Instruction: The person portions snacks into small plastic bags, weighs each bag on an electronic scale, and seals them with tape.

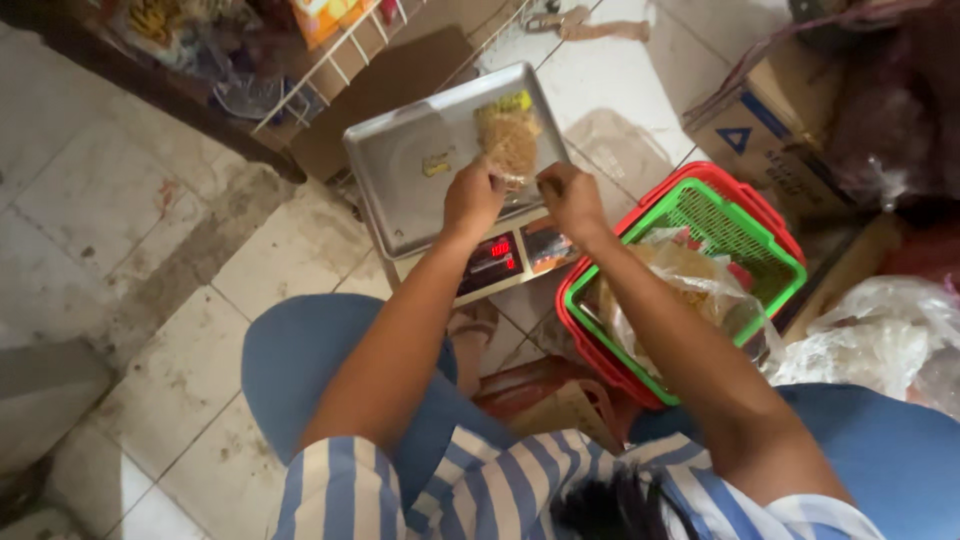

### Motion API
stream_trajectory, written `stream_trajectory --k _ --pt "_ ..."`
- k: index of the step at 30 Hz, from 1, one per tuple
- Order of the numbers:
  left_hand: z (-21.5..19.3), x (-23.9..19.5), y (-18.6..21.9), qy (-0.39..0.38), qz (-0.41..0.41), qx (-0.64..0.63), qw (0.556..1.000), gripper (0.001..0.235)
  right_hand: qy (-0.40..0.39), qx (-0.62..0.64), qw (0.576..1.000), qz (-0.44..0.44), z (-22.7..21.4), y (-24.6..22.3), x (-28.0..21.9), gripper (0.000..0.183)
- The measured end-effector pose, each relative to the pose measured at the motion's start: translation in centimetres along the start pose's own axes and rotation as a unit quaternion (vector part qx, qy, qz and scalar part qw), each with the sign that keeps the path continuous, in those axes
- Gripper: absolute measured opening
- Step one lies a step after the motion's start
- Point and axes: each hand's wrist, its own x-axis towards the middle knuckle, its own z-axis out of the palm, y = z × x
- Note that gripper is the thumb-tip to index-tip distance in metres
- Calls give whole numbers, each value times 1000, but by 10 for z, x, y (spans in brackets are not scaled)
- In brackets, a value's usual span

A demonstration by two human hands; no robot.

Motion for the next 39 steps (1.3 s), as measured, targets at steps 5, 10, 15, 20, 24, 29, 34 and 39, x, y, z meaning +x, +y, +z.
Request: stream_trajectory --k 5,10,15,20,24,29,34,39 --pt "-26 -4 65 47 62 -220 972 11 21 -56 998 -20 -78 -58 -7 18" --pt "-67 -25 120 0 193 -239 952 14 1 -70 994 -82 -138 -119 -61 18" --pt "-76 -82 176 -38 248 -69 966 9 -37 -120 989 -82 -183 -158 -137 19" --pt "-63 -93 216 -167 249 -197 933 8 32 -177 983 -48 -223 -177 -191 30" --pt "-53 -84 257 -311 132 -382 860 8 73 -138 985 -70 -253 -182 -218 29" --pt "-45 -97 290 -324 103 -428 837 9 58 -156 969 -181 -269 -182 -245 41" --pt "-36 -99 287 -355 78 -449 816 20 35 -65 997 -10 -247 -153 -237 34" --pt "-20 -109 250 -343 240 -474 775 70 -39 165 985 -34 -249 -127 -232 19"
